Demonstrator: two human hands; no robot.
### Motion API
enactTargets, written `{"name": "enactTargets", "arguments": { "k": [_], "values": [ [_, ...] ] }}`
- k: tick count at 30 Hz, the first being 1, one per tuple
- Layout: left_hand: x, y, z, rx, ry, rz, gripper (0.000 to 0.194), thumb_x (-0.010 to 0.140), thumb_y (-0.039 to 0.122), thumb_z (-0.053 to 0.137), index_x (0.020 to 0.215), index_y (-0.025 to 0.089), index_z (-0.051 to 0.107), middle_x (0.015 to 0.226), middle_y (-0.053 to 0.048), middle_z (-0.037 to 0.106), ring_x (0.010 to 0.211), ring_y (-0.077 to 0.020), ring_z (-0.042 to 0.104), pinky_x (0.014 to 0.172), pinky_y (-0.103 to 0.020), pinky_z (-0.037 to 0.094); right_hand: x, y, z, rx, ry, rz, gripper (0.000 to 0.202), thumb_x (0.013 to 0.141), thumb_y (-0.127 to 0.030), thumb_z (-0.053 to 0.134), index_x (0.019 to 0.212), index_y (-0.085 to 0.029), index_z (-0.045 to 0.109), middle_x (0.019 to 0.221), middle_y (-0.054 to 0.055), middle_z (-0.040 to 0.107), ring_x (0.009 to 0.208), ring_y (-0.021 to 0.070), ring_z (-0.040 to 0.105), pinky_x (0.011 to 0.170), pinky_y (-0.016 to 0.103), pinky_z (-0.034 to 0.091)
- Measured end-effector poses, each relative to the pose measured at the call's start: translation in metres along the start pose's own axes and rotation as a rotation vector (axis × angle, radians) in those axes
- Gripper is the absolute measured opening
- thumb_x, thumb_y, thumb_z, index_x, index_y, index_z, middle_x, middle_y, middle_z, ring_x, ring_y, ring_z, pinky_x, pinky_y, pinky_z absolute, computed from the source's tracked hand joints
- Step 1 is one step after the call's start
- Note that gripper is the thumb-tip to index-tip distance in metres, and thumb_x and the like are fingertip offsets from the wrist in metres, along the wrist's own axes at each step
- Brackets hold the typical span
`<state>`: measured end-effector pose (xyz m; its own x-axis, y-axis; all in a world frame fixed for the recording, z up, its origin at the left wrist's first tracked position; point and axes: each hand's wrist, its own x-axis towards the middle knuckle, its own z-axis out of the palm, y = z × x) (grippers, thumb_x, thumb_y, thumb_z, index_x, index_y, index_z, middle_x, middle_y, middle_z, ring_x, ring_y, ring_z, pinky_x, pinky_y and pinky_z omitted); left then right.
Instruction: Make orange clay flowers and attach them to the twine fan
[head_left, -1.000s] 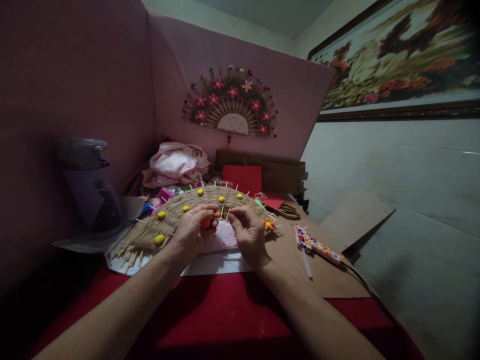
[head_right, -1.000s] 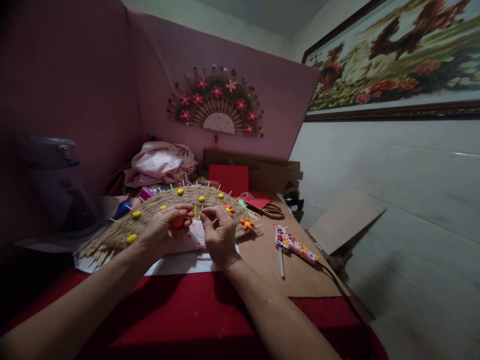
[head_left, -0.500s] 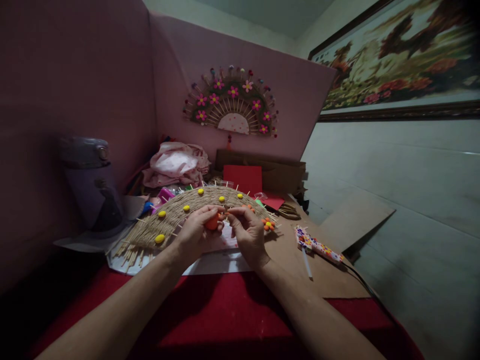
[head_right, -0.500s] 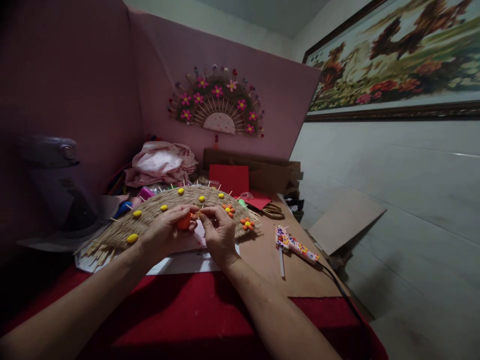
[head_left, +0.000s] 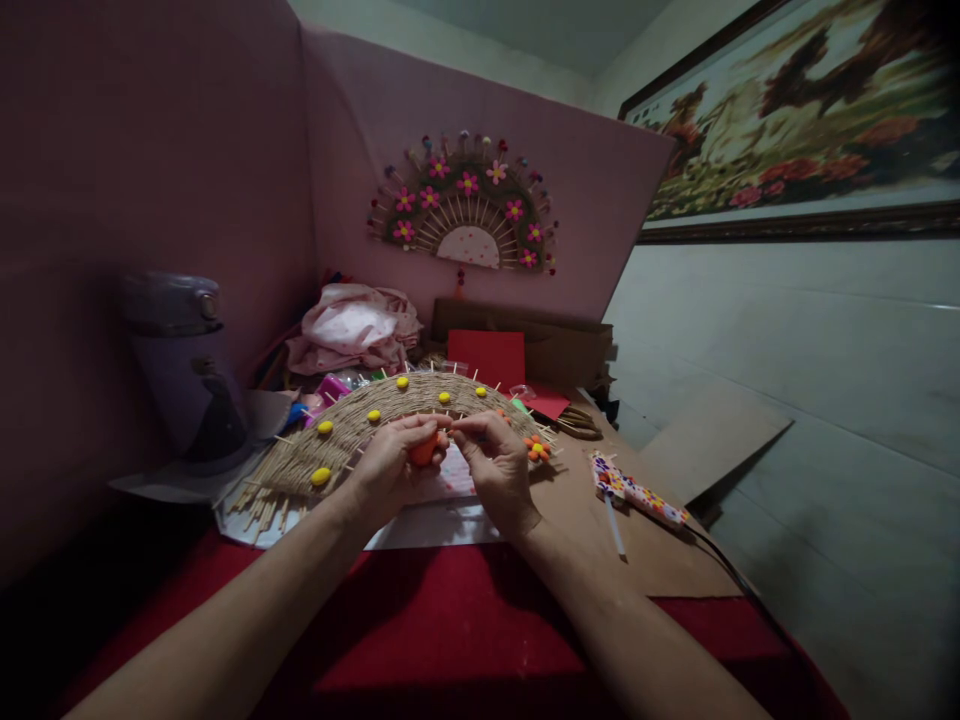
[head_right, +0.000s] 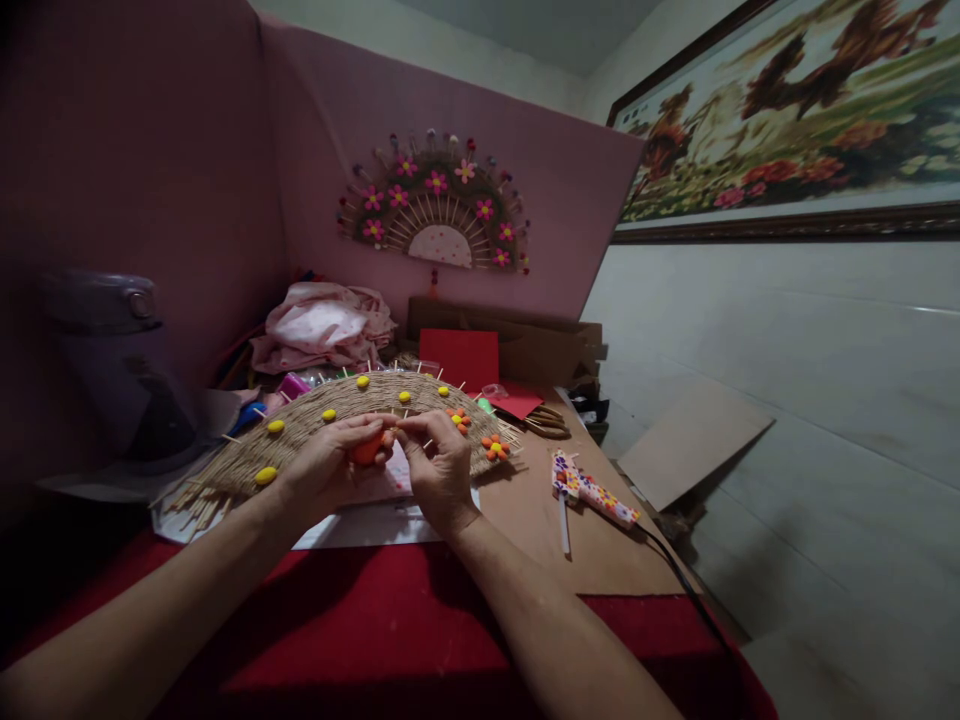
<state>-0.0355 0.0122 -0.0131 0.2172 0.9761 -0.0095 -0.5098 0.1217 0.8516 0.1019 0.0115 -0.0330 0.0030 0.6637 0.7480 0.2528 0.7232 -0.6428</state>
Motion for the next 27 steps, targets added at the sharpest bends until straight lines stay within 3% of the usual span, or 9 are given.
{"name": "enactTargets", "arguments": {
  "k": [10, 16, 23, 27],
  "values": [
    [-0.0019, -0.0023, 0.0011, 0.065, 0.049, -0.01, 0.021, 0.068, 0.032, 0.071, 0.074, 0.013, 0.064, 0.058, 0.001, 0.053, 0.048, -0.006, 0.045, 0.043, -0.015, 0.032, -0.0027, 0.0077, 0.0027, 0.1, 0.038, 0.093, 0.012, 0.082, -0.031, 0.062, 0.086, -0.02, 0.062, 0.081, 0.002, 0.061, 0.075, 0.0145, 0.057, 0.059, 0.024, 0.044],
    [-0.0015, -0.0056, -0.0011, 0.109, -0.036, 0.05, 0.027, 0.062, 0.03, 0.078, 0.066, 0.013, 0.057, 0.051, 0.004, 0.046, 0.045, -0.0041, 0.037, 0.042, -0.014, 0.026, -0.0025, 0.0087, 0.0046, 0.149, 0.024, 0.127, 0.013, 0.079, -0.032, 0.065, 0.079, -0.02, 0.06, 0.076, 0.001, 0.059, 0.069, 0.013, 0.055, 0.054, 0.024, 0.043],
    [-0.0009, -0.0043, -0.0013, 0.014, -0.036, -0.061, 0.03, 0.066, 0.038, 0.075, 0.074, 0.014, 0.058, 0.057, 0.003, 0.05, 0.046, -0.0041, 0.038, 0.043, -0.015, 0.027, -0.0022, 0.0075, 0.0039, 0.169, 0.008, 0.06, 0.008, 0.078, -0.028, 0.066, 0.078, -0.021, 0.064, 0.077, 0.0, 0.058, 0.068, 0.0126, 0.053, 0.054, 0.024, 0.042],
    [-0.0018, -0.0024, -0.0007, 0.041, -0.156, -0.049, 0.027, 0.069, 0.034, 0.073, 0.069, 0.012, 0.059, 0.049, 0.006, 0.041, 0.042, -0.003, 0.03, 0.04, -0.016, 0.02, 0.0002, 0.0049, 0.0023, 0.151, 0.035, 0.039, 0.008, 0.077, -0.027, 0.069, 0.077, -0.021, 0.064, 0.076, 0.0, 0.057, 0.069, 0.0132, 0.053, 0.057, 0.025, 0.043]
  ]
}}
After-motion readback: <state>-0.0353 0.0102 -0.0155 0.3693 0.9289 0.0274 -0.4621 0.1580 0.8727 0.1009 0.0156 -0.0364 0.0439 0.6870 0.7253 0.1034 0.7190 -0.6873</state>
